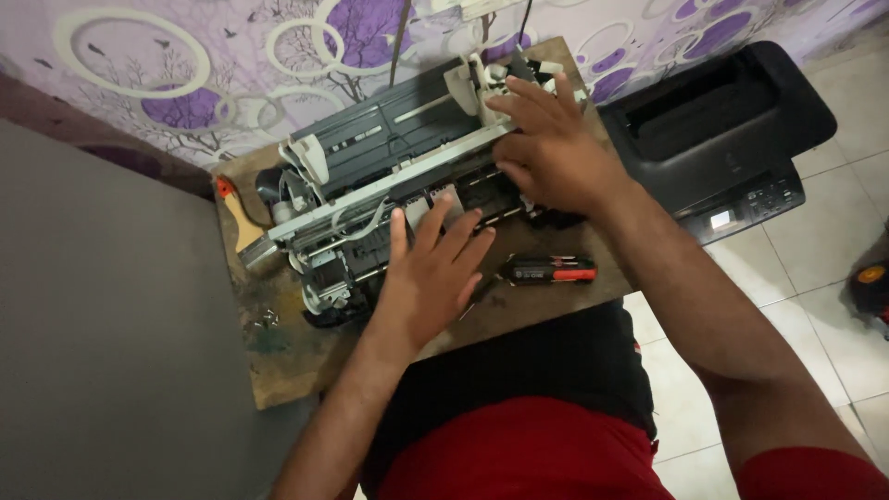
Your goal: Disassembling a printer using a screwdriver to remove internal components
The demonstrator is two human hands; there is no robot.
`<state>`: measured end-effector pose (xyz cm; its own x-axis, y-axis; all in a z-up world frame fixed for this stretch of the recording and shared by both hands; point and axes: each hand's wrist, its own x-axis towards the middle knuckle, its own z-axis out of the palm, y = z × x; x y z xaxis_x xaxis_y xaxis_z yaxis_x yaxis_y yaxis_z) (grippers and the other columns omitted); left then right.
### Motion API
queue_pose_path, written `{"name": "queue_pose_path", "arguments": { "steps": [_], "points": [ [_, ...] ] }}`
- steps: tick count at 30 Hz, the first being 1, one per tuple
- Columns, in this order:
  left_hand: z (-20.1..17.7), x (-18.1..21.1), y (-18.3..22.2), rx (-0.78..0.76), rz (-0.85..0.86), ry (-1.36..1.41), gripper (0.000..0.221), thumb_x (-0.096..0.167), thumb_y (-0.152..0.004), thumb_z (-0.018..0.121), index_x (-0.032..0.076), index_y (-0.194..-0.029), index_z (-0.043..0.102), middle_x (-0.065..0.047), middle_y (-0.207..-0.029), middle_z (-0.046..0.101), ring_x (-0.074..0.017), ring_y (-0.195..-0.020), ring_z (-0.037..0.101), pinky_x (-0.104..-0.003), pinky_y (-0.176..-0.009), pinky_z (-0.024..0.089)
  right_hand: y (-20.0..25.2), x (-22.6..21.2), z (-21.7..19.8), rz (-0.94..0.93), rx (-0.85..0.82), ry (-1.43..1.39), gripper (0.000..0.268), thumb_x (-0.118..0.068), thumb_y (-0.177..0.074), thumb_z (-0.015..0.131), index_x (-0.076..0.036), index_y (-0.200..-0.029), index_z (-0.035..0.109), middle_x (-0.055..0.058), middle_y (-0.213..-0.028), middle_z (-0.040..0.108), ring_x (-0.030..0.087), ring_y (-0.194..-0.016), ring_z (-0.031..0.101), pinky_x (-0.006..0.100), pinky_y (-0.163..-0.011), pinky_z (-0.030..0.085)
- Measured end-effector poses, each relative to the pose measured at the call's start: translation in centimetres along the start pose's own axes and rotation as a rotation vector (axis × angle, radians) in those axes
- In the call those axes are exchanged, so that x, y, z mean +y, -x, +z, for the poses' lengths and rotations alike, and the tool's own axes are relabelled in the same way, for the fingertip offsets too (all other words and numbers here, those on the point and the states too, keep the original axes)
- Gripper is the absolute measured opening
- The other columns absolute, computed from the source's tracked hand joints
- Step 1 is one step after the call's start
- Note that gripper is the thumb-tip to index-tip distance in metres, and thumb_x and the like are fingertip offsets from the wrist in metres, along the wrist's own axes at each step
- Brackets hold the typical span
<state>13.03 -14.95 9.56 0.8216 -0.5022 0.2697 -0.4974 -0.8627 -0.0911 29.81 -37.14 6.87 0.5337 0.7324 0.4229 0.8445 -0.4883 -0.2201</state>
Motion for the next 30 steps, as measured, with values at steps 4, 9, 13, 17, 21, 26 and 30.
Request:
{"name": "queue_pose_path", "arguments": {
  "steps": [4,9,13,17,21,26,30],
  "points": [
    [0.1,-0.2,1.0,0.029,-0.024,0.026,0.061,0.032,-0.080,0.086,0.024,-0.136,0.064,0.002,-0.147,0.054,-0.0274,-0.146,0.038,-0.075,-0.107,0.037,-0.1,-0.9,-0.7,0.001,0.010,0.013,0.013,-0.009,-0.086,0.084,-0.016,-0.091,0.074,0.011,-0.156,0.052,0.038,-0.154,0.035,0.064,-0.126,0.008],
    [0.6,-0.8,2.4,0.005,-0.075,0.122,0.058,0.023,-0.085,0.083,0.022,-0.139,0.062,0.000,-0.150,0.051,-0.0318,-0.151,0.035,-0.083,-0.109,0.027,0.0,-1.0,-1.1,0.020,-0.041,-0.051,0.009,-0.010,-0.098,0.076,-0.014,-0.093,0.069,0.012,-0.160,0.042,0.040,-0.157,0.022,0.075,-0.123,0.006],
    [-1.0,-1.4,3.3,-0.039,-0.105,0.201,0.051,0.018,-0.087,0.079,0.017,-0.136,0.064,-0.003,-0.146,0.053,-0.0356,-0.148,0.037,-0.086,-0.107,0.023,-0.2,-1.3,-1.4,0.005,0.001,-0.027,0.014,-0.007,-0.093,0.078,-0.014,-0.087,0.068,0.012,-0.155,0.050,0.041,-0.155,0.031,0.068,-0.124,0.009],
    [-0.7,-2.1,5.0,-0.033,-0.137,0.143,0.047,0.022,-0.089,0.075,0.019,-0.135,0.066,0.001,-0.148,0.056,-0.0318,-0.150,0.037,-0.078,-0.113,0.020,0.0,-1.3,-1.3,0.013,-0.002,-0.008,0.012,-0.007,-0.090,0.079,-0.014,-0.089,0.069,0.010,-0.157,0.048,0.039,-0.155,0.031,0.069,-0.124,0.011],
    [-1.4,-2.6,6.3,-0.038,-0.178,0.143,0.047,0.019,-0.087,0.078,0.018,-0.133,0.068,0.001,-0.147,0.058,-0.0314,-0.151,0.037,-0.078,-0.116,0.014,0.3,-1.1,-1.0,0.025,-0.006,-0.035,0.010,-0.009,-0.095,0.077,-0.014,-0.092,0.068,0.010,-0.158,0.046,0.040,-0.156,0.028,0.072,-0.122,0.010],
    [-1.8,-3.1,7.8,-0.042,-0.212,0.159,0.041,0.018,-0.089,0.078,0.019,-0.128,0.069,0.001,-0.146,0.058,-0.0322,-0.151,0.038,-0.077,-0.117,0.011,0.1,-1.2,-1.0,0.030,-0.013,-0.022,0.010,-0.008,-0.093,0.076,-0.014,-0.090,0.069,0.012,-0.157,0.047,0.040,-0.155,0.028,0.073,-0.121,0.011],
    [-2.0,-3.5,8.5,-0.047,-0.242,0.180,0.034,0.018,-0.092,0.074,0.019,-0.126,0.069,0.002,-0.146,0.059,-0.0312,-0.151,0.037,-0.079,-0.116,0.012,0.1,-0.9,-0.8,0.032,0.007,-0.046,0.006,-0.010,-0.096,0.075,-0.013,-0.093,0.070,0.013,-0.157,0.049,0.043,-0.155,0.030,0.070,-0.123,0.009]
  ]
}}
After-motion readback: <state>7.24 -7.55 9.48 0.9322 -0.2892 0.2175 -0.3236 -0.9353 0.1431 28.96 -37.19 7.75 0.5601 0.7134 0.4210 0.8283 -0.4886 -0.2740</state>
